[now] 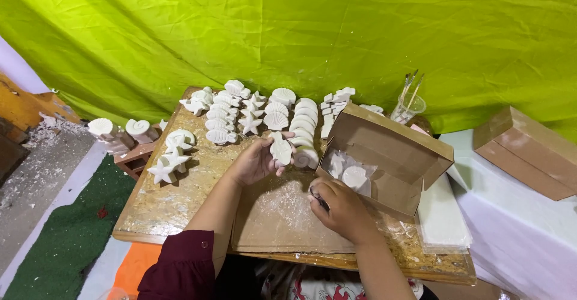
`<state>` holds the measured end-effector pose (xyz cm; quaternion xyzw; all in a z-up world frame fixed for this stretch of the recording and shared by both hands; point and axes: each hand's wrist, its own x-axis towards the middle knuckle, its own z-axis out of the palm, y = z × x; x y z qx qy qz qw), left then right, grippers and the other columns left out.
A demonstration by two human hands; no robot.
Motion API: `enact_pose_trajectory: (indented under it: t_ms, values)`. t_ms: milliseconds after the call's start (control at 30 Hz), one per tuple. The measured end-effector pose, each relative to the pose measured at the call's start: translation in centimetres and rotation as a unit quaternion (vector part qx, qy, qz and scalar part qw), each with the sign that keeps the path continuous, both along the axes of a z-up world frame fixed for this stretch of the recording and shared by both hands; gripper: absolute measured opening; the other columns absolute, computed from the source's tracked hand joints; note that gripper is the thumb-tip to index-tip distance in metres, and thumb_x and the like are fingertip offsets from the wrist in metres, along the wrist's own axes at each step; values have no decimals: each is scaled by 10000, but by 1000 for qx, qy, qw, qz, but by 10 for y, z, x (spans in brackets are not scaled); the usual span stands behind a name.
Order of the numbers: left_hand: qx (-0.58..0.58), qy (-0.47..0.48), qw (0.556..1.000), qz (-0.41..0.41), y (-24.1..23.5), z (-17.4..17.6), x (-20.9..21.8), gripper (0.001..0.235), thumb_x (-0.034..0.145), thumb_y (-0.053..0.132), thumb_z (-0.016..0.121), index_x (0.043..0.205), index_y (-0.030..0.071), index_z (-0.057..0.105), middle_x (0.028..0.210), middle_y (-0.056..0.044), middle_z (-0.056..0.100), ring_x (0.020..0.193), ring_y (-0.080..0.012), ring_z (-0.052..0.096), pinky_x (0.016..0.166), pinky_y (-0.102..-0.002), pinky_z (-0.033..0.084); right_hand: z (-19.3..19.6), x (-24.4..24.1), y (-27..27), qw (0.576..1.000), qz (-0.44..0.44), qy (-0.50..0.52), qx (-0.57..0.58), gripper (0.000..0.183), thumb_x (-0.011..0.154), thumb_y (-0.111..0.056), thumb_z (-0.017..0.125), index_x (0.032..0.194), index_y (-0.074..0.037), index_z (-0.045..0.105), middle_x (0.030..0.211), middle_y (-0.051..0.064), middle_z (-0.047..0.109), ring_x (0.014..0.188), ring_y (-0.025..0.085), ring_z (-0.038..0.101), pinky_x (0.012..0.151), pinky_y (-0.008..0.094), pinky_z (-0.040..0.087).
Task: The person removes a white decorative item from a plastic bag and places it on the table. Then the person uses a small carving tool to shape the edges and surface of the item while holding it in the other hand.
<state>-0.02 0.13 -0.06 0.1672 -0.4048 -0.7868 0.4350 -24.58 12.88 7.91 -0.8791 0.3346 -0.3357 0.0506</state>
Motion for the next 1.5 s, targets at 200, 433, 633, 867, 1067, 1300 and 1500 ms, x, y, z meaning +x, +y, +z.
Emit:
enact_pose_trajectory:
  t_ms: [200, 433, 633, 867, 1067, 1300, 1500]
  values:
    - [-21, 56, 998, 8, 17, 25, -14, 572, 1032, 252, 464, 1535, -12, 390, 1067, -298, 696, 856, -338, 754, 557, -354, 639, -10, -1, -5, 998, 11, -61, 4, 142, 996, -168, 630, 885, -117, 557, 886, 55, 617, 823, 280, 711, 734, 346, 569]
    - [-40, 72, 996, -22, 4, 3, -12, 563, 1069, 254, 404, 1570, 7, 329, 1217, -322, 658, 975, -374, 744, 547, -334, 640, -33, -9, -9, 996, 5, -83, 16, 176, 964, -226, 683, 909, -125, 550, 911, 39, 616, 840, 258, 718, 744, 328, 586]
    - [-42, 78, 996, -16, 6, 2, -10, 557, 1081, 277, 402, 1562, 3, 344, 1250, -290, 661, 977, -365, 746, 558, -330, 644, -34, -6, -9, 996, 24, -81, -4, 207, 892, -206, 743, 897, -130, 550, 927, 49, 613, 844, 276, 715, 753, 352, 594]
    - [-32, 73, 997, -21, 1, -5, -9, 551, 1084, 272, 390, 1564, 7, 344, 1275, -318, 644, 969, -381, 748, 558, -342, 655, -23, -2, -5, 998, 21, -63, -11, 173, 817, -69, 678, 900, -126, 537, 911, 57, 595, 823, 290, 706, 740, 366, 586]
    - [-23, 78, 997, -9, 9, 8, -11, 548, 1087, 297, 400, 1546, -2, 376, 1256, -294, 660, 945, -356, 754, 552, -332, 654, -29, -4, -6, 997, 24, -68, 2, 194, 813, -103, 706, 925, -126, 550, 937, 48, 608, 836, 285, 717, 747, 361, 585]
    - [-22, 39, 999, 4, 11, 7, -13, 572, 1102, 361, 349, 1563, 22, 360, 1198, -262, 671, 841, -287, 755, 522, -306, 625, -4, 9, 4, 996, -6, -74, -40, 169, 854, -92, 731, 989, -108, 630, 966, 52, 651, 802, 250, 747, 730, 318, 605]
    - [-19, 14, 1000, 11, 4, -5, -6, 592, 1101, 402, 340, 1571, 43, 352, 1212, -248, 666, 818, -250, 742, 540, -304, 628, -21, 3, -1, 994, -18, -76, -73, 164, 881, -155, 756, 1004, -120, 654, 992, 42, 673, 809, 243, 758, 718, 313, 616]
